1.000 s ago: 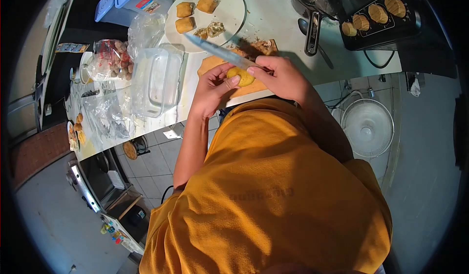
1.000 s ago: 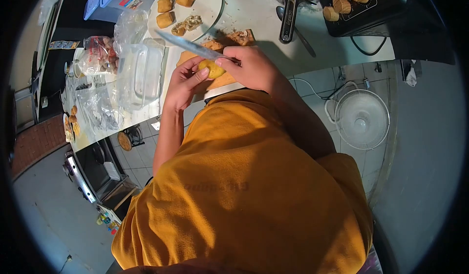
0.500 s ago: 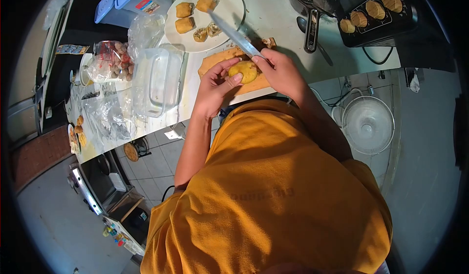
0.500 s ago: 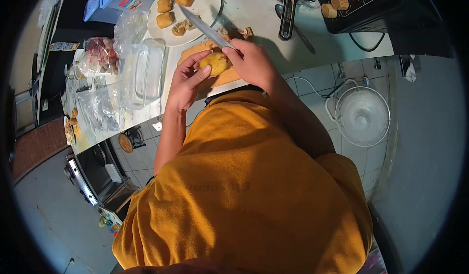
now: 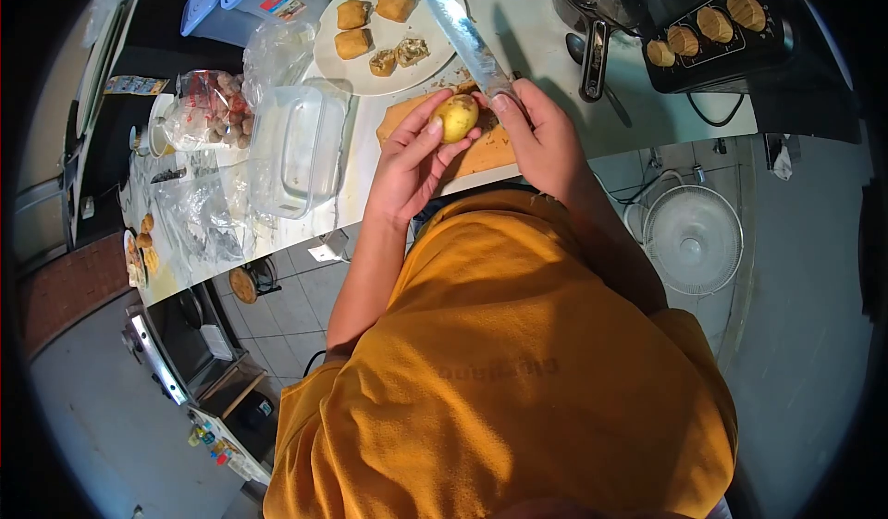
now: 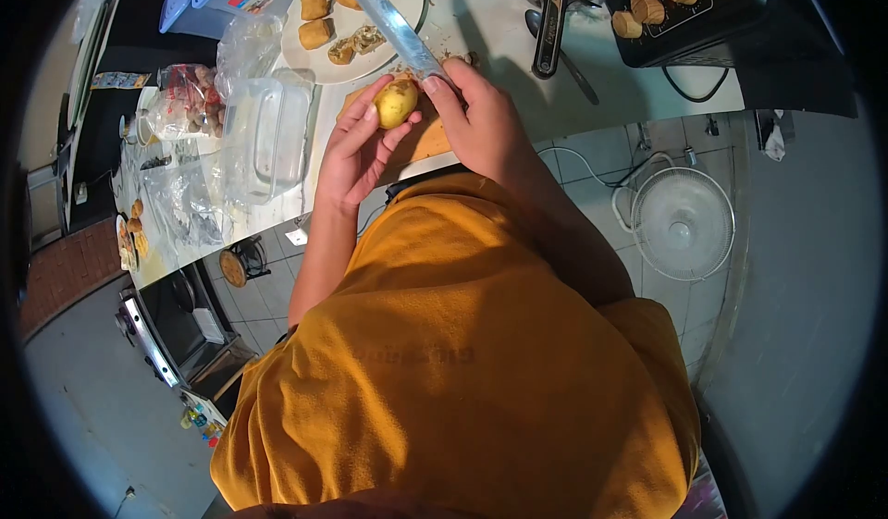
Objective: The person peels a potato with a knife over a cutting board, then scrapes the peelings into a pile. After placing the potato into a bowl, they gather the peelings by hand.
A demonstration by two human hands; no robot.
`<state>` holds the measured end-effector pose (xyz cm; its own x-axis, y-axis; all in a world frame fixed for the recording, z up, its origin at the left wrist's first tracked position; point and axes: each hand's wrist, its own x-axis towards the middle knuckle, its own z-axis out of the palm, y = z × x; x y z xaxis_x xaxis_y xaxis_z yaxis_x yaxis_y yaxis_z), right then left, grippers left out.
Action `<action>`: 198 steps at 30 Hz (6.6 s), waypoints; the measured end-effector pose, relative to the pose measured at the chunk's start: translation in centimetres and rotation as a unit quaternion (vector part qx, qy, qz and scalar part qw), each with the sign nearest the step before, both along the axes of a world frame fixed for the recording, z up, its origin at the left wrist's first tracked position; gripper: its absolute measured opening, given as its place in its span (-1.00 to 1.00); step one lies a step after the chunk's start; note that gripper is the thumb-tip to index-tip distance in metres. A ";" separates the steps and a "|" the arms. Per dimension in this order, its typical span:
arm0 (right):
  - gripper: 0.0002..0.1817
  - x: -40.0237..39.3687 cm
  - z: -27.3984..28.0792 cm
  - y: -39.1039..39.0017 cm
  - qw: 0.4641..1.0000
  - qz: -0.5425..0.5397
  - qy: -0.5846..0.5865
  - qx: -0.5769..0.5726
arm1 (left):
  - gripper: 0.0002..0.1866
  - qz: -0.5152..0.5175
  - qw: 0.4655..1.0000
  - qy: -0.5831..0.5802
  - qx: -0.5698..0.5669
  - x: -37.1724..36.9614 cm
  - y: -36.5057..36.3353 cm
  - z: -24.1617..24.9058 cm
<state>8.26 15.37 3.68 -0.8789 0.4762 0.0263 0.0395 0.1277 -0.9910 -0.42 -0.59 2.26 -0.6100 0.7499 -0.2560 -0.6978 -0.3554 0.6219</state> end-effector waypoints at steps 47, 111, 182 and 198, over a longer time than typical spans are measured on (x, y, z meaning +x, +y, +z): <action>-0.73 -0.9 -2.6 1.4 0.985 0.153 -0.079 0.003 | -0.56 -0.029 0.985 0.074 -0.151 0.1 -0.7 -1.8; -0.76 -1.0 -0.4 0.6 0.990 0.105 -0.047 0.083 | -0.50 -0.064 0.992 -0.109 0.004 -0.7 0.6 -1.8; -0.82 -0.5 1.4 2.1 0.986 0.132 -0.010 0.101 | -0.44 -0.003 0.995 0.061 -0.074 -1.5 0.0 -2.1; -0.77 -0.7 1.7 2.1 0.979 0.105 -0.088 0.154 | -0.50 0.010 0.987 0.092 -0.132 -0.8 0.9 -1.3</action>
